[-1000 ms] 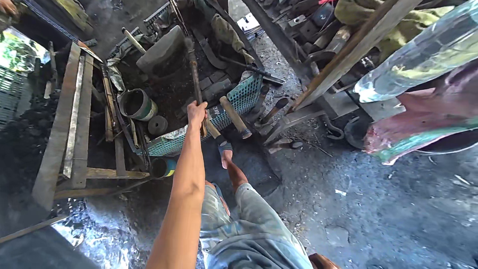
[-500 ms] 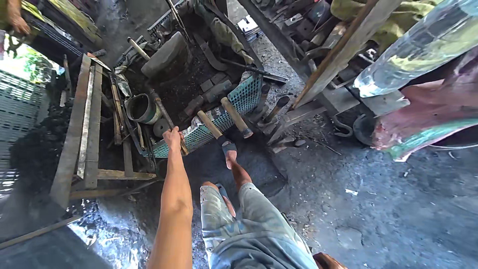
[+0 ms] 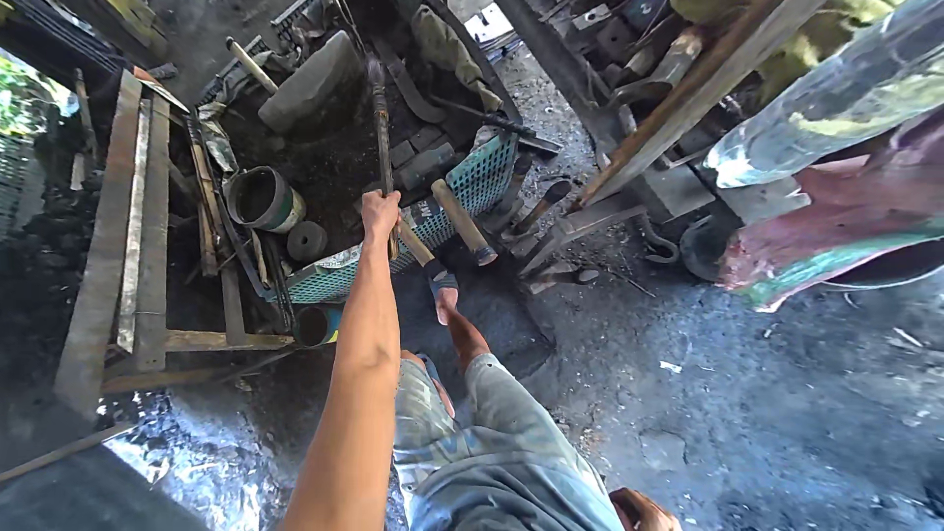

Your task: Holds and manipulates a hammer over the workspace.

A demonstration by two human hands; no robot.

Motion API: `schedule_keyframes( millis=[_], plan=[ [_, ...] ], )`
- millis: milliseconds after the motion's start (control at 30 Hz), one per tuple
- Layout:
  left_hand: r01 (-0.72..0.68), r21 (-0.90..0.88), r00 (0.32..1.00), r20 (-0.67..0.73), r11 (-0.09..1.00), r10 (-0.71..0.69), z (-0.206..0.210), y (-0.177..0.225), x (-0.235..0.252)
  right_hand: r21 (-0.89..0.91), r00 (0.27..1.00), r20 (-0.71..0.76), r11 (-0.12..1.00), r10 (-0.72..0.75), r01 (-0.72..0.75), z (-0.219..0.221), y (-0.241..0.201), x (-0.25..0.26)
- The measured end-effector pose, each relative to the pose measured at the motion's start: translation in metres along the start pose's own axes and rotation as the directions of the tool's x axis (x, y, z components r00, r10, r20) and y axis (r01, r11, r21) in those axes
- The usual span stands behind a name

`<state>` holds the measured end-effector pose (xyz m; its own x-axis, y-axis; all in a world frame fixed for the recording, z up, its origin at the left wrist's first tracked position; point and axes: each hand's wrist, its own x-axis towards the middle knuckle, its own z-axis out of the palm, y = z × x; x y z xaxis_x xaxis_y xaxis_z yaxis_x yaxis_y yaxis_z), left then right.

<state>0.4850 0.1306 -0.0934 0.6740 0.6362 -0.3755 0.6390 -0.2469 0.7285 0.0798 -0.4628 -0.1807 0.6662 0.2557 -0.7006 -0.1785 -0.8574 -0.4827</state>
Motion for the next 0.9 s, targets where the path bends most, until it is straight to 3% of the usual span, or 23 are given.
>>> schedule_keyframes(
  millis=[200, 300, 400, 533, 767, 900],
  plan=[
    [0.029, 0.041, 0.988, -0.152, 0.999, -0.022, -0.055, -0.057, -0.014, 0.045, 0.999, -0.038, 0.998, -0.033, 0.034, 0.007, 0.014, 0.000],
    [0.097, -0.061, 0.951, -0.290, 0.993, -0.110, -0.070, -0.088, -0.024, 0.060, 0.998, -0.050, 0.998, -0.030, 0.033, 0.007, 0.010, 0.000],
    [0.151, -0.114, 0.911, -0.370, 0.982, -0.182, -0.081, -0.097, -0.034, 0.062, 0.989, 0.115, 0.993, 0.095, -0.103, -0.019, -0.019, 0.000],
    [0.126, -0.132, 0.935, -0.315, 0.983, -0.162, -0.080, -0.079, -0.050, 0.049, 0.999, 0.009, 0.998, -0.044, 0.043, 0.003, 0.014, 0.004],
    [0.089, -0.142, 0.968, -0.219, 0.986, -0.119, -0.023, -0.013, -0.020, 0.044, 1.000, 0.014, 0.999, -0.024, 0.023, 0.000, 0.007, 0.003],
    [0.065, -0.125, 0.990, -0.113, 0.990, -0.080, -0.008, 0.004, -0.015, 0.012, 0.999, 0.014, 0.999, -0.033, 0.032, -0.002, 0.002, 0.004]
  ],
)
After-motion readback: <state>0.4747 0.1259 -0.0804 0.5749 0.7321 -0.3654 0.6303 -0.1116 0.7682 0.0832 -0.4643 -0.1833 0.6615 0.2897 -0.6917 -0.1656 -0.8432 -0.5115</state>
